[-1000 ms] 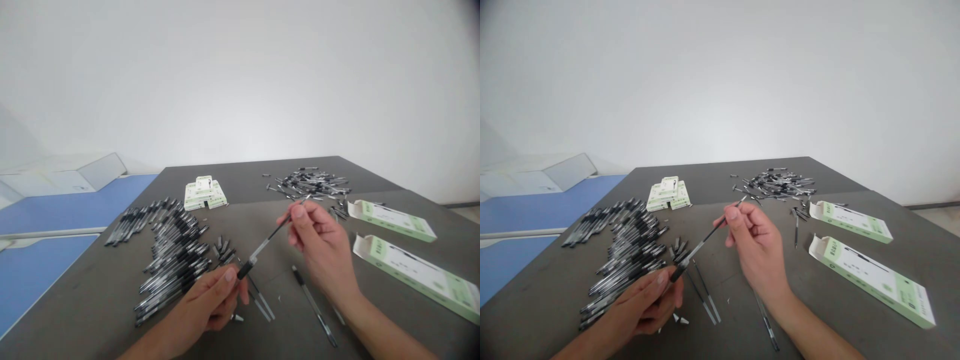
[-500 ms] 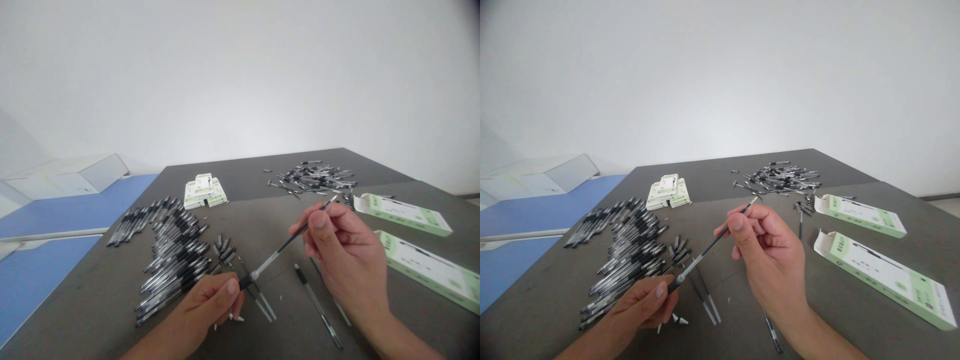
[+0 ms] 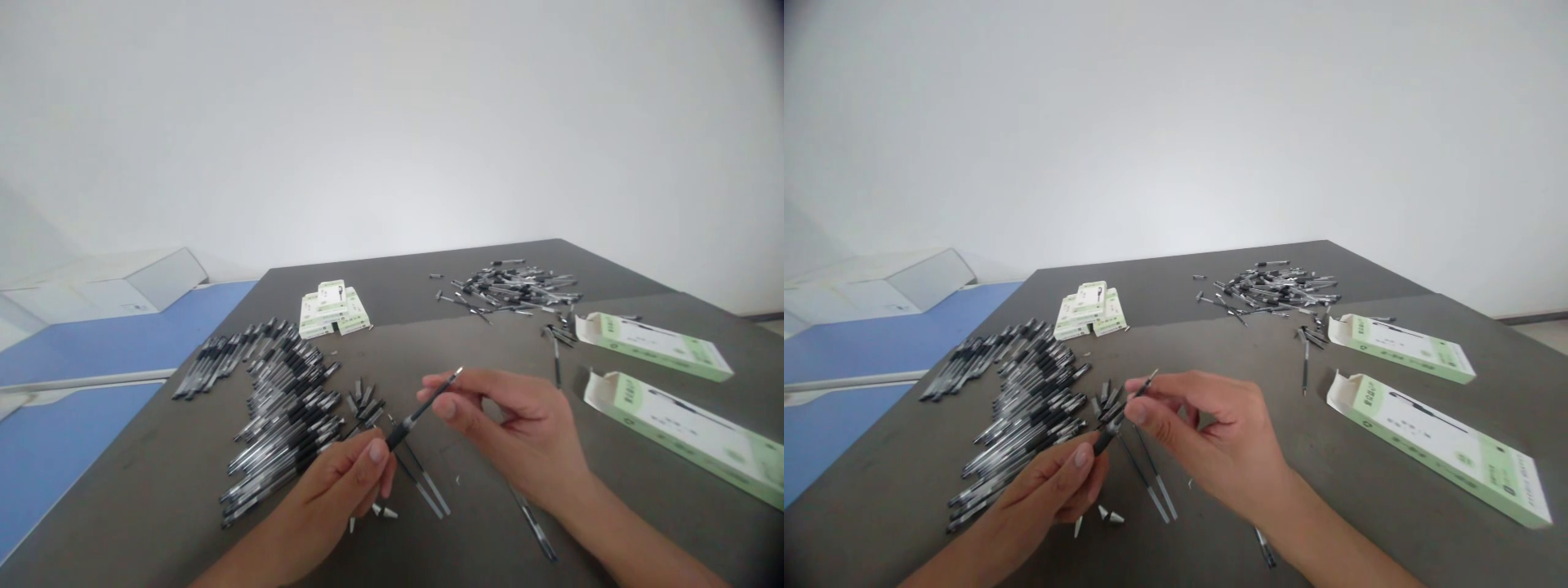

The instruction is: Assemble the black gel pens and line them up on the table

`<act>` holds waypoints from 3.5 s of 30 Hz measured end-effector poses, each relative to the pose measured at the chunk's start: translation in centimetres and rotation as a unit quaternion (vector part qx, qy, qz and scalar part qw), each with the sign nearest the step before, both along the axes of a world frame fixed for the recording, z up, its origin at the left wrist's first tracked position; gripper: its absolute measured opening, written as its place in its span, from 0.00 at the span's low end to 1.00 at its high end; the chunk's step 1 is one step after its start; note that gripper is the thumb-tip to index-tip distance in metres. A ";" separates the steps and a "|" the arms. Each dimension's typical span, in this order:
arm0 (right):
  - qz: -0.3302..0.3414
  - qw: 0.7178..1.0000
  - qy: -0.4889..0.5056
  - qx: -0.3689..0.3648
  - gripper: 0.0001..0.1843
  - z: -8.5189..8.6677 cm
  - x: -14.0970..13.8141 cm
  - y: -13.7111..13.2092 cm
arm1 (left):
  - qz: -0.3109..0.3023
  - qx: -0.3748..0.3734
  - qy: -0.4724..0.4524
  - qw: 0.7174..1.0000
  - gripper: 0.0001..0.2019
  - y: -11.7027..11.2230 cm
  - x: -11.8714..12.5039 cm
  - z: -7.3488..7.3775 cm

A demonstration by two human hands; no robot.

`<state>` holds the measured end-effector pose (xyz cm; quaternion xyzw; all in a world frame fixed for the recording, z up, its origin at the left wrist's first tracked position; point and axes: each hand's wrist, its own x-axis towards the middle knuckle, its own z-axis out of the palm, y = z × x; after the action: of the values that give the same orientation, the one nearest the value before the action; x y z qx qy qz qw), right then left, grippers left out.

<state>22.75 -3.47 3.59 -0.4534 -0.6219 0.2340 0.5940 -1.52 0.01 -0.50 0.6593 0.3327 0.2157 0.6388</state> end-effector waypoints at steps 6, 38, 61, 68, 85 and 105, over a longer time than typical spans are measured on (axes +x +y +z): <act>-0.137 0.990 -0.010 -0.003 0.19 1.0 4.8 1.8 | 0.071 -0.007 -0.039 0.997 0.30 0.6 0.3 0.1; 0.144 0.845 -0.409 -0.312 0.16 -0.8 14.5 2.4 | 0.233 -0.004 -0.198 0.952 0.27 3.1 0.1 1.6; 0.185 0.823 -0.435 -0.316 0.13 -2.1 12.2 0.6 | 0.211 0.061 -0.074 0.973 0.32 2.3 0.2 0.4; 0.148 0.852 -0.410 -0.290 0.14 -1.5 13.3 0.8 | 0.219 0.056 -0.107 0.968 0.31 2.7 -0.1 0.4; 0.251 0.835 -0.486 -0.061 0.09 -0.5 -1.9 -0.7 | 0.254 0.107 -0.171 0.946 0.30 5.2 0.0 0.7; 0.224 0.685 -0.662 -0.204 0.08 0.1 -5.7 0.1 | 0.194 0.162 -0.146 0.957 0.27 4.4 0.4 0.1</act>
<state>17.01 -3.40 3.67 -0.4475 -0.8734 0.1208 -0.1496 -1.14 4.45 -0.35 0.6379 0.3181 0.4802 0.5113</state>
